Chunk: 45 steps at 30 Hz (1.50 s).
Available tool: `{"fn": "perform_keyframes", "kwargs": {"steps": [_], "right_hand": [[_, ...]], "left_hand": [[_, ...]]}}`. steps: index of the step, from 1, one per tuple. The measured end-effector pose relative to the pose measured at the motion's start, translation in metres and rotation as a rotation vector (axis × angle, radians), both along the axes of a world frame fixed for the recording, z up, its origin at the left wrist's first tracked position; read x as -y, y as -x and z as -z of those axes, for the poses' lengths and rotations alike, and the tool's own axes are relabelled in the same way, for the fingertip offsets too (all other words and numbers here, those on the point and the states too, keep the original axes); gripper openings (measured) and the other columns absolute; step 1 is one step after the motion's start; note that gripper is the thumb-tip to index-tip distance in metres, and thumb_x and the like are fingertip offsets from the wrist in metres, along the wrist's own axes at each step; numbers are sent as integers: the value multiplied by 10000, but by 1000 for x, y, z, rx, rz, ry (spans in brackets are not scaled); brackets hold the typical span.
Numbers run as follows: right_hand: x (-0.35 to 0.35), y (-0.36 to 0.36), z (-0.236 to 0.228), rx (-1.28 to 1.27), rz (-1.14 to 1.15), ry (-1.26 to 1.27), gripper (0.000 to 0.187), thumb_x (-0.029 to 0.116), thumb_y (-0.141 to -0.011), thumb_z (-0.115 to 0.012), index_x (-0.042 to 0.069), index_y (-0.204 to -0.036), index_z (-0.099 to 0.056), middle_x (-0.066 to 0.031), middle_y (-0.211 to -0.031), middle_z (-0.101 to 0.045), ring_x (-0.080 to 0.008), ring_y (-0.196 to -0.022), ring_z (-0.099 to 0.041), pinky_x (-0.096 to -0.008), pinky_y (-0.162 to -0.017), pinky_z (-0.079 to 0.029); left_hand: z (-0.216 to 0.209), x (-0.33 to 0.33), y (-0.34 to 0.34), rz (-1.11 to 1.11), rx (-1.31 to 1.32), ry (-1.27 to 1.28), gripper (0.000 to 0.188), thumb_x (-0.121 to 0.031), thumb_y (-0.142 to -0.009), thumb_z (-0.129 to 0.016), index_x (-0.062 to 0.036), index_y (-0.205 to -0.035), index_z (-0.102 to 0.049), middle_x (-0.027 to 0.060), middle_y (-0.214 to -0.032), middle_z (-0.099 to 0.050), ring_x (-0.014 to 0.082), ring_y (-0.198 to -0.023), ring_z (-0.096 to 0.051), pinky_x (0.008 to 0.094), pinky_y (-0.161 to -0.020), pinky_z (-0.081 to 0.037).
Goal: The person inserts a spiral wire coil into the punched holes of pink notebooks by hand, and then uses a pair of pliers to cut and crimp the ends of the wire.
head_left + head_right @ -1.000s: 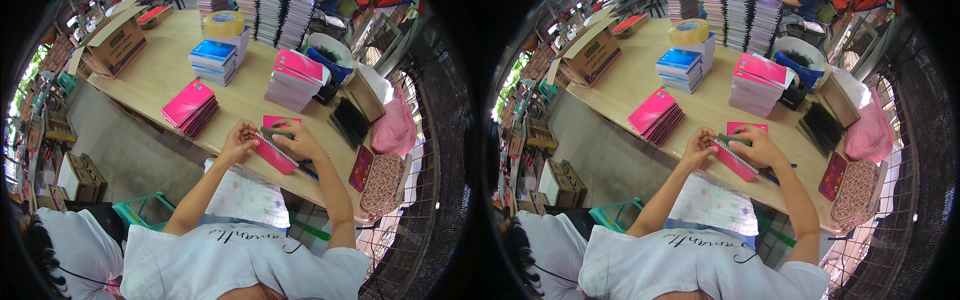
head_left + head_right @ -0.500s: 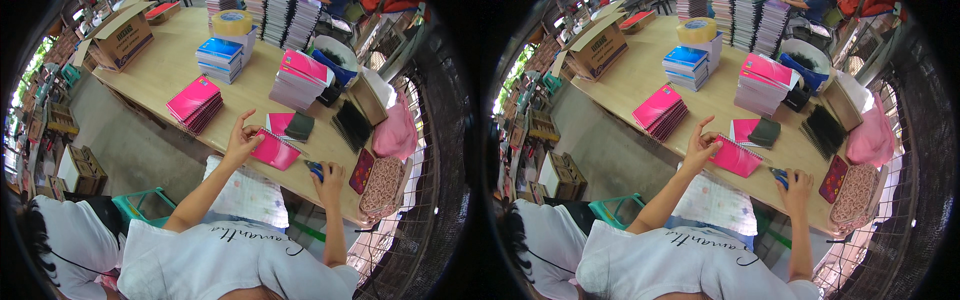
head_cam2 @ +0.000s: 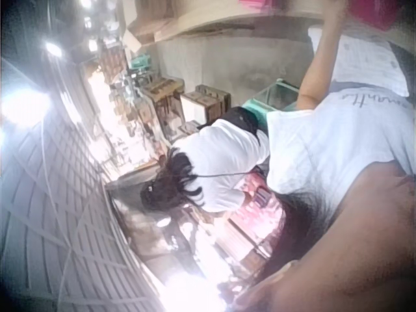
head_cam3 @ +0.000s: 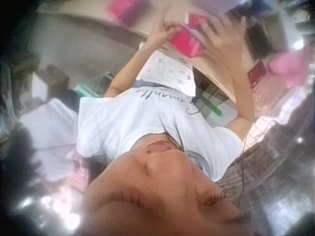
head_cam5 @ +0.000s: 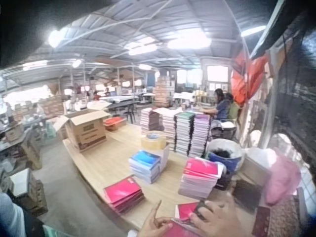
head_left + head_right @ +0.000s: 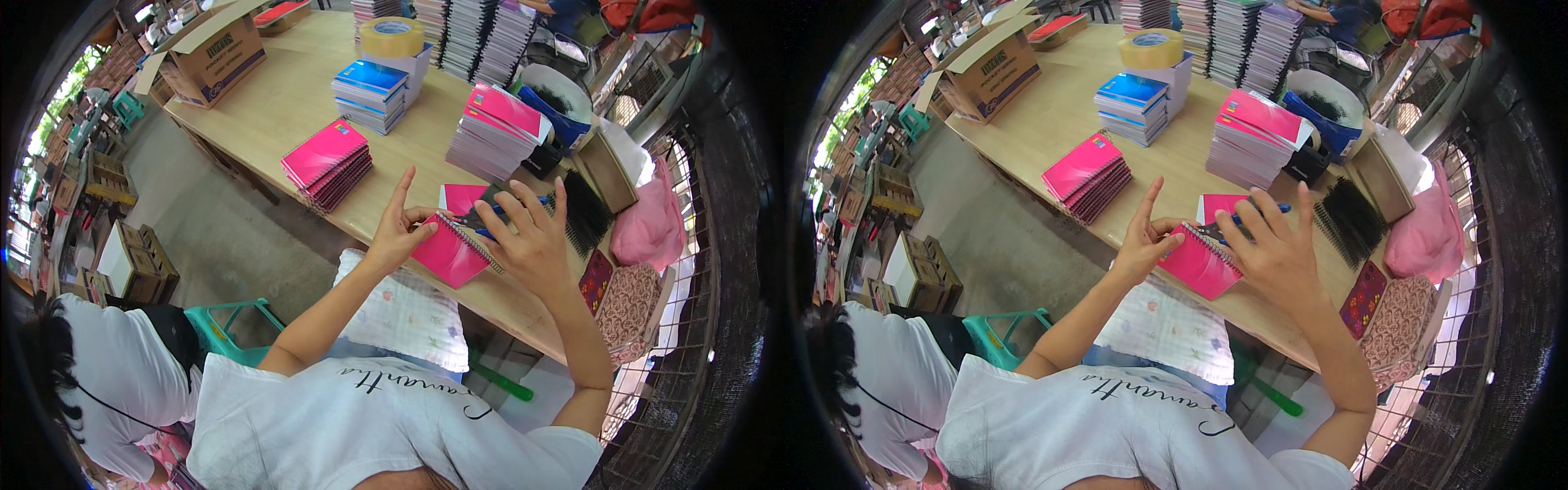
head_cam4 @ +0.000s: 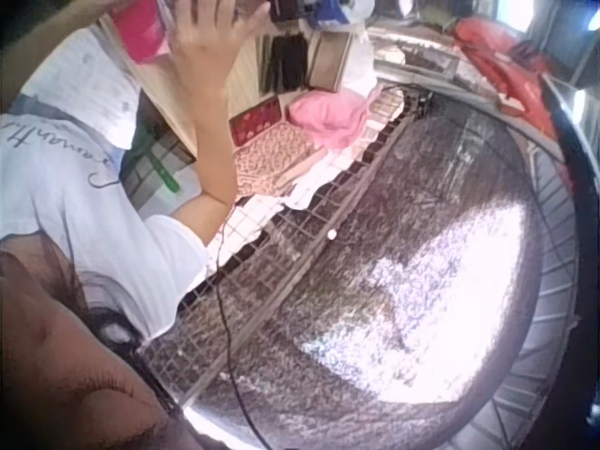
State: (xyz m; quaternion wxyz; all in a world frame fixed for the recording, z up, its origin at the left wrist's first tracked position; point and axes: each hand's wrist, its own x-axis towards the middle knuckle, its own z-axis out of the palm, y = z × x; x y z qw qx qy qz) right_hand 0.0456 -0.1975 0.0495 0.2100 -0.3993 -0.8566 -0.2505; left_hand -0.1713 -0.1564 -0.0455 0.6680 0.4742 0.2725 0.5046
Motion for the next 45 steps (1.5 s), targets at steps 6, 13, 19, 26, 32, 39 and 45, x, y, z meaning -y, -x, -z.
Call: {"fn": "perform_keyframes", "kwargs": {"steps": [6,13,19,26,32,39,45], "right_hand": [[-18,11,-1,136,-133,-149,248,187,-803,-613,122,-1037,-658,-26,-1027,-581,-181,-1103,-559,-600,-1112,-243],[-9,10,13,-159,-32,415,300,243,-751,-699,108,-1017,-673,-22,-904,-579,-206,-882,-597,-557,-1091,-298],[-9,6,-22,-14,-35,34,374,275,-707,-758,127,-1042,-682,-28,-980,-591,-195,-1018,-589,-550,-1122,-257],[-15,11,-17,199,-198,-154,216,141,-778,-619,82,-979,-670,-4,-960,-588,-155,-1043,-580,-536,-1143,-243],[-16,14,-17,256,-217,-176,220,157,-781,-620,82,-980,-675,-8,-948,-593,-156,-1006,-590,-514,-1113,-302],[-4,13,-9,-177,160,743,310,225,-818,-679,43,-1068,-666,-99,-994,-618,-287,-894,-606,-435,-785,-472],[28,-33,46,-559,398,484,296,198,-867,-630,41,-1118,-631,-168,-1011,-603,-350,-994,-550,-431,-894,-433]], "left_hand": [[-9,6,3,-17,-47,48,969,100,-844,-632,-161,-1556,-29,146,-1033,-686,93,-842,-634,214,-719,-507],[-2,5,0,-74,-147,-81,965,97,-839,-629,-143,-1548,-20,170,-1024,-693,136,-890,-654,256,-800,-520],[-5,7,-4,-45,-163,-72,952,81,-829,-646,-137,-1544,-56,174,-1030,-696,138,-895,-660,259,-796,-527],[-9,5,3,-35,-208,-40,946,77,-817,-652,-139,-1540,-82,173,-997,-702,147,-872,-665,271,-782,-539],[-9,6,6,-18,-200,-44,947,78,-814,-650,-124,-1539,-77,170,-987,-703,146,-877,-666,266,-780,-534],[-14,17,-2,-148,-360,-141,883,53,-814,-642,-106,-1534,-156,130,-968,-706,134,-878,-650,273,-788,-519],[-36,-1,66,-604,-302,-283,415,30,-863,-608,-18,-1274,-581,56,-1063,-664,109,-893,-594,255,-803,-488]]}}
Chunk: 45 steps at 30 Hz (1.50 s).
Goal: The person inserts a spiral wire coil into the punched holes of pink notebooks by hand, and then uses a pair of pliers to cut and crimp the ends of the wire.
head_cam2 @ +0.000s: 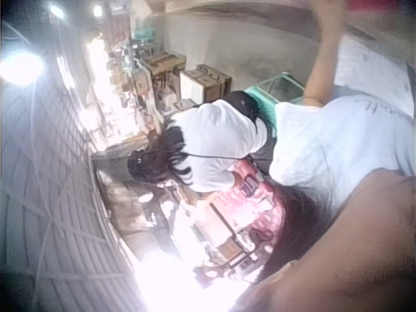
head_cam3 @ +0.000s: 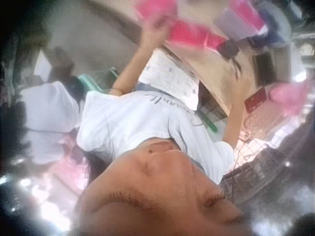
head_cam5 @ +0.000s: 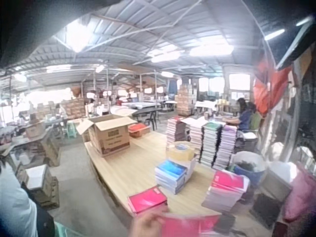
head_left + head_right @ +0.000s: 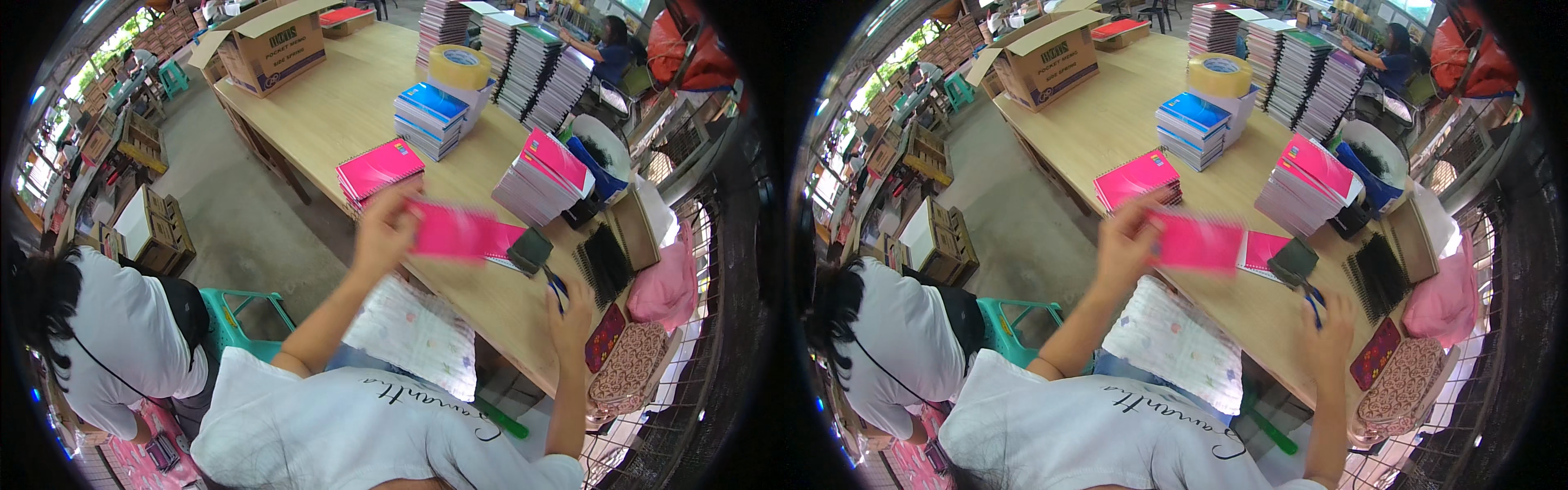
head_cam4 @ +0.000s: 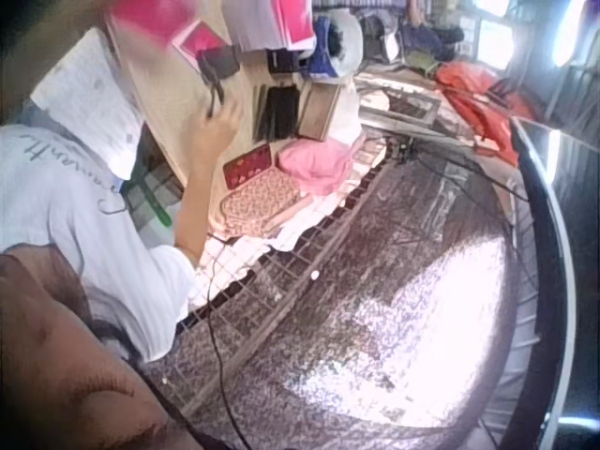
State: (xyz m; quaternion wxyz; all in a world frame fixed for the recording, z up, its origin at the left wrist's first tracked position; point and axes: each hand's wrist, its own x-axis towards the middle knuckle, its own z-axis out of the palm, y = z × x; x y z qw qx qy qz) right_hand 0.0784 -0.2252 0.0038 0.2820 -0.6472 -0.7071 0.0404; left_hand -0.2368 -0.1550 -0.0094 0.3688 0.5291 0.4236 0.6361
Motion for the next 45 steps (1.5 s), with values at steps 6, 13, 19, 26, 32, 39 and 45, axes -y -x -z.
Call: {"fn": "perform_keyframes", "kwargs": {"steps": [6,13,19,26,32,39,45], "right_hand": [[28,-41,97,75,286,13,362,173,-859,-646,10,-1177,-592,-209,-1193,-515,-382,-1148,-448,-470,-1005,-351],[3,20,62,13,347,-242,438,167,-839,-683,59,-1252,-583,-193,-1352,-435,-361,-1276,-391,-485,-1084,-293],[-57,129,47,-446,-35,-199,460,181,-870,-672,62,-1299,-556,-169,-1320,-484,-324,-1277,-421,-427,-1103,-290],[-176,270,86,-1086,-67,-181,598,340,-1030,-401,-39,-1469,-254,-245,-1494,-313,-351,-1399,-291,-424,-1145,-230],[-201,315,70,-953,135,-310,782,466,-1004,-390,-103,-1475,-132,-316,-1509,-209,-430,-1405,-227,-464,-1159,-186],[-93,118,47,-20,211,-158,754,464,-755,-753,184,-1398,-477,-212,-1493,-299,-399,-1412,-223,-610,-1110,-172],[-87,18,78,134,233,94,775,530,-642,-802,213,-1312,-576,-200,-1345,-420,-398,-1251,-409,-597,-1024,-313]], "left_hand": [[-1,-73,111,-363,-212,13,329,64,-883,-557,39,-1205,-625,86,-1066,-640,134,-896,-619,250,-777,-502],[9,-72,130,-393,-532,214,393,-83,-754,-668,-109,-1143,-714,99,-935,-608,176,-760,-544,303,-756,-483],[24,-79,138,-247,-641,156,389,-166,-775,-683,-115,-1160,-703,124,-1006,-605,233,-966,-567,342,-895,-461],[33,-134,165,543,55,299,636,-533,-998,-382,-108,-1472,-392,148,-1489,-397,269,-1375,-369,348,-1131,-287],[29,-133,154,647,29,372,806,-636,-975,-245,-18,-1490,-300,124,-1541,-313,218,-1398,-333,357,-1163,-244],[-22,-44,124,332,-215,-213,789,-628,-897,-492,11,-1358,-465,138,-1397,-480,262,-1314,-433,423,-1080,-331],[-9,-48,-47,830,-502,-293,338,-64,-814,-664,-58,-1151,-635,169,-1113,-614,358,-1092,-570,405,-934,-451]]}}
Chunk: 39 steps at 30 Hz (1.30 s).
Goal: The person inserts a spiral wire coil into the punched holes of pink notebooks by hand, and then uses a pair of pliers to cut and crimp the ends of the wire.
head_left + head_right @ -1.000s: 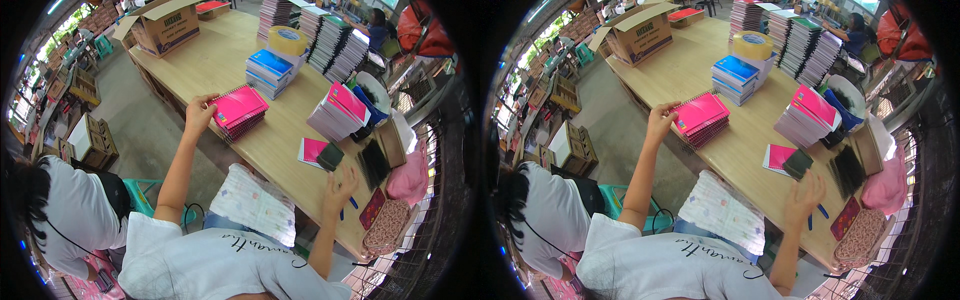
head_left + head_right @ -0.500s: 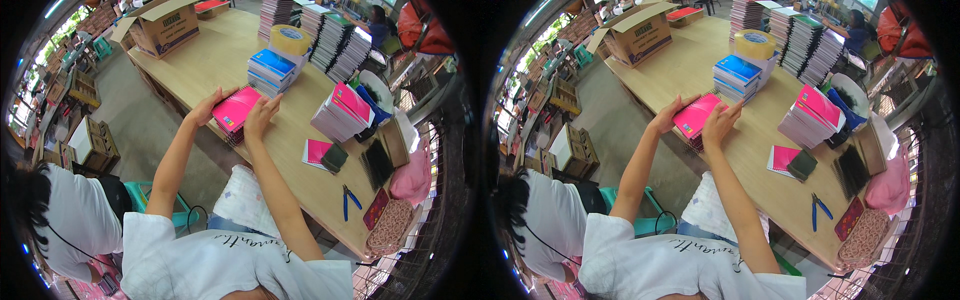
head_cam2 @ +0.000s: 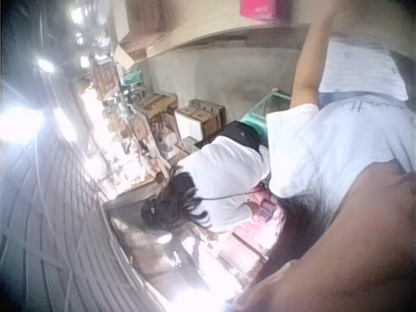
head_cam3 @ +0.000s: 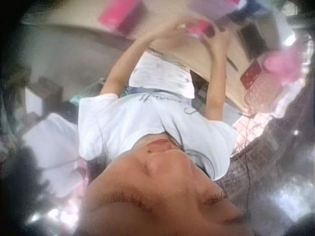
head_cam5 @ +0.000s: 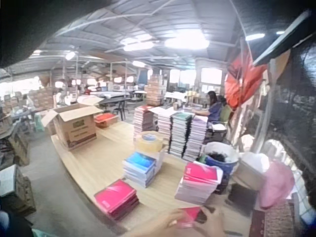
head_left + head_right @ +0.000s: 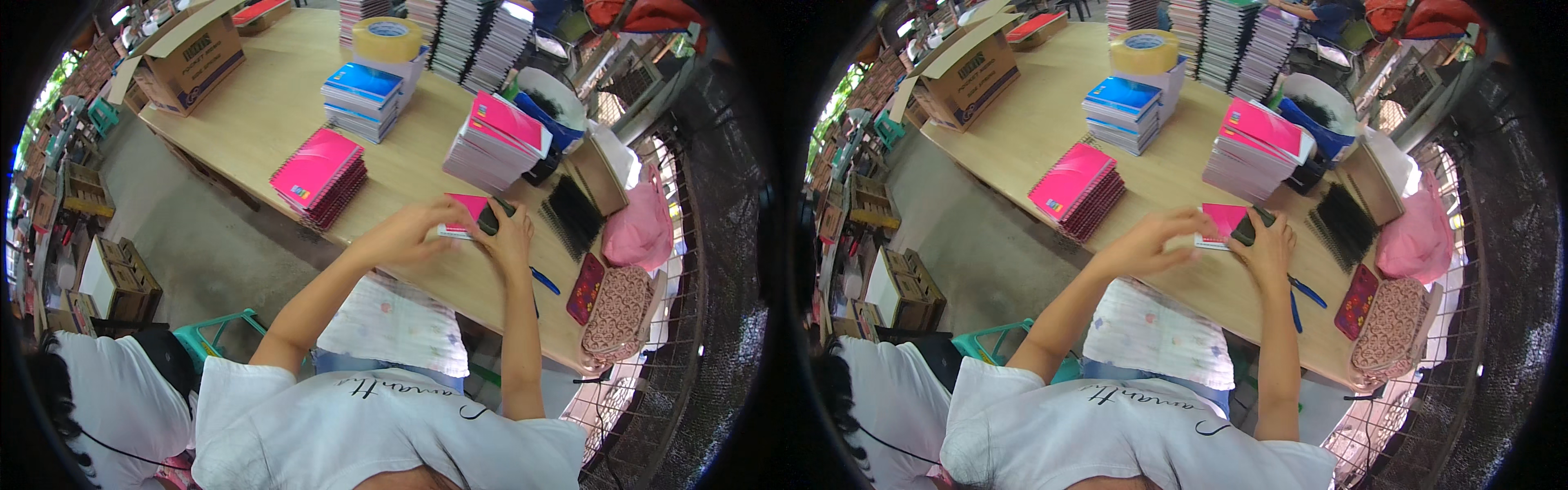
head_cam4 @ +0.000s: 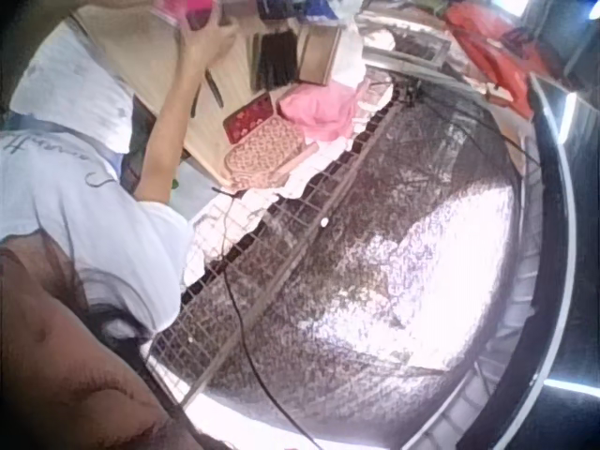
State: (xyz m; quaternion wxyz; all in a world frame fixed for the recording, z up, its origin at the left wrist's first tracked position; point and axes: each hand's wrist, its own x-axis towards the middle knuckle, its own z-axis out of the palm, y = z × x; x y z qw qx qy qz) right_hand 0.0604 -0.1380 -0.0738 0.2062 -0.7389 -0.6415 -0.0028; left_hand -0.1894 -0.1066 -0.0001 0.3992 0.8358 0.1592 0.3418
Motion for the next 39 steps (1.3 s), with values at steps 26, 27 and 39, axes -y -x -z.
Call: {"fn": "perform_keyframes", "kwargs": {"steps": [26,27,39], "right_hand": [[-16,-142,2,185,71,-135,159,161,-882,-625,62,-977,-544,-135,-917,-616,-349,-873,-622,-458,-766,-477],[-13,-146,-2,159,34,-163,143,149,-888,-613,63,-973,-537,-134,-927,-615,-348,-850,-629,-449,-762,-476],[46,-83,-79,2,-231,-182,464,245,-773,-743,59,-1164,-576,-117,-1021,-600,-318,-989,-597,-412,-809,-488]], "left_hand": [[51,-78,-157,558,-1199,-819,588,-157,-584,-822,-190,-1122,-587,78,-1103,-618,310,-1139,-545,480,-908,-468],[48,-78,-154,572,-1144,-836,576,-151,-586,-819,-187,-1113,-590,76,-1075,-629,315,-1117,-560,474,-896,-472],[22,-72,-88,81,-694,-486,425,-56,-638,-795,-84,-1030,-633,120,-893,-669,313,-896,-664,415,-736,-527]]}}
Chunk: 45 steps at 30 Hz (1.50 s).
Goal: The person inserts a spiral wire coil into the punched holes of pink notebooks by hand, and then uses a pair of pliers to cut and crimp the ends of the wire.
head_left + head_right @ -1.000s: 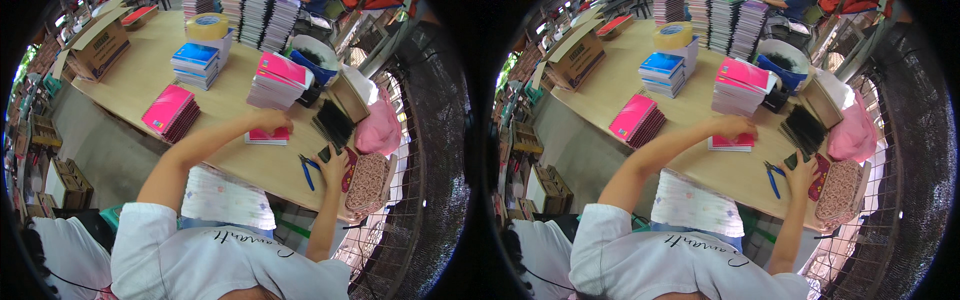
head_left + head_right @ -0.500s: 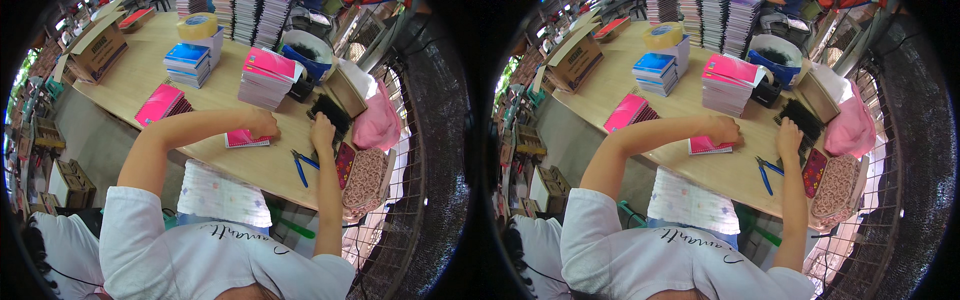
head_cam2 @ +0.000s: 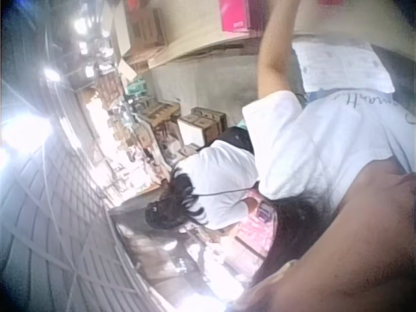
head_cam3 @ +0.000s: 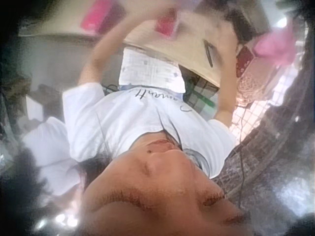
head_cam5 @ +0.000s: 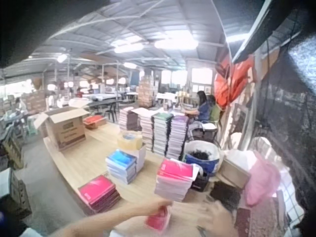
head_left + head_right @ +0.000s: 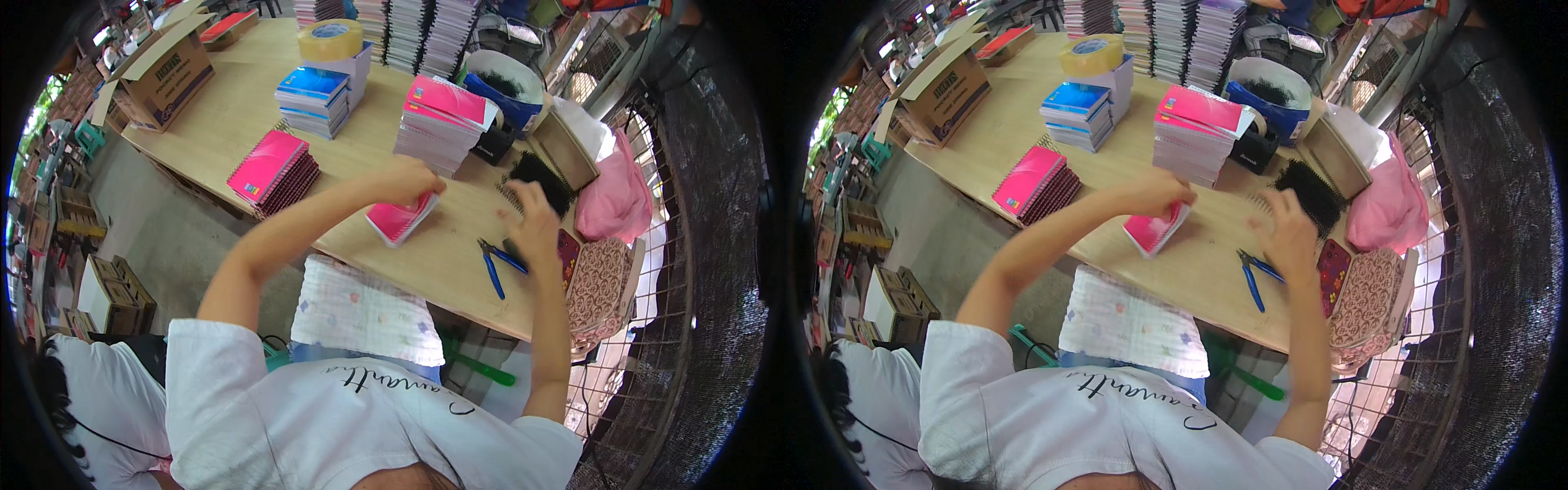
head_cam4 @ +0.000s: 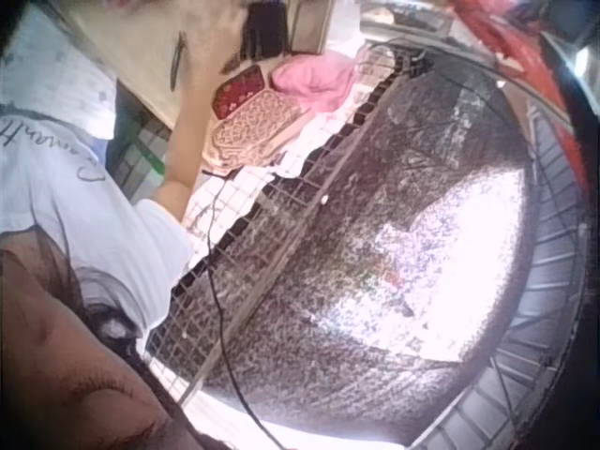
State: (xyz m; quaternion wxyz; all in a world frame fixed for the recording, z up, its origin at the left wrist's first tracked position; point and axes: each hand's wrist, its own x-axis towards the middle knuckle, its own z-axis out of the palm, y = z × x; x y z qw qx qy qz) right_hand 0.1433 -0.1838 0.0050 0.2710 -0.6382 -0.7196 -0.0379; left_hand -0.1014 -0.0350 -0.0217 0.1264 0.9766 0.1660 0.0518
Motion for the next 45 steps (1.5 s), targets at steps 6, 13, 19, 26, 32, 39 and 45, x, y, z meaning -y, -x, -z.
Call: {"fn": "perform_keyframes", "kwargs": {"steps": [6,13,19,26,32,39,45], "right_hand": [[5,93,52,-850,-55,203,492,198,-762,-807,24,-1180,-614,-132,-1189,-640,-200,-1056,-619,-294,-850,-488],[-10,127,84,-924,-52,56,359,148,-850,-727,28,-1175,-635,-90,-1005,-657,-134,-845,-616,-249,-731,-479],[5,92,42,-671,12,-28,265,119,-903,-636,62,-1160,-665,-101,-901,-650,-173,-759,-613,-292,-676,-467],[6,68,39,-583,-102,213,203,54,-844,-656,44,-1037,-721,-108,-920,-693,-204,-791,-635,-300,-709,-485],[7,70,43,-509,-200,89,196,-12,-762,-679,40,-943,-736,-97,-929,-699,-215,-924,-624,-309,-752,-491],[12,76,44,-669,-316,121,161,-18,-746,-686,21,-896,-731,-92,-888,-692,-208,-869,-636,-304,-769,-482],[13,75,45,-660,-254,280,150,-20,-784,-672,14,-924,-715,-99,-907,-678,-203,-829,-635,-305,-732,-486]], "left_hand": [[46,55,58,-511,1063,597,422,51,-717,-757,-47,-1091,-586,61,-894,-639,163,-838,-631,285,-762,-502],[77,85,62,-582,951,304,476,-23,-793,-709,-93,-1244,-575,123,-1059,-544,235,-961,-576,321,-785,-500],[73,91,54,-667,979,315,364,-79,-804,-729,-60,-1137,-583,103,-1012,-530,226,-906,-564,319,-751,-495],[80,92,46,-678,1021,342,288,-107,-797,-752,-28,-1002,-566,99,-1002,-510,210,-866,-547,304,-724,-473],[79,97,45,-674,1063,306,305,-131,-785,-775,-19,-972,-561,92,-973,-504,206,-848,-549,305,-719,-476],[83,97,46,-706,1064,324,295,-126,-790,-774,-17,-969,-566,86,-972,-498,195,-817,-558,298,-683,-485],[82,99,47,-707,1067,313,298,-137,-782,-783,-20,-960,-573,88,-966,-494,202,-823,-557,302,-695,-481]]}}
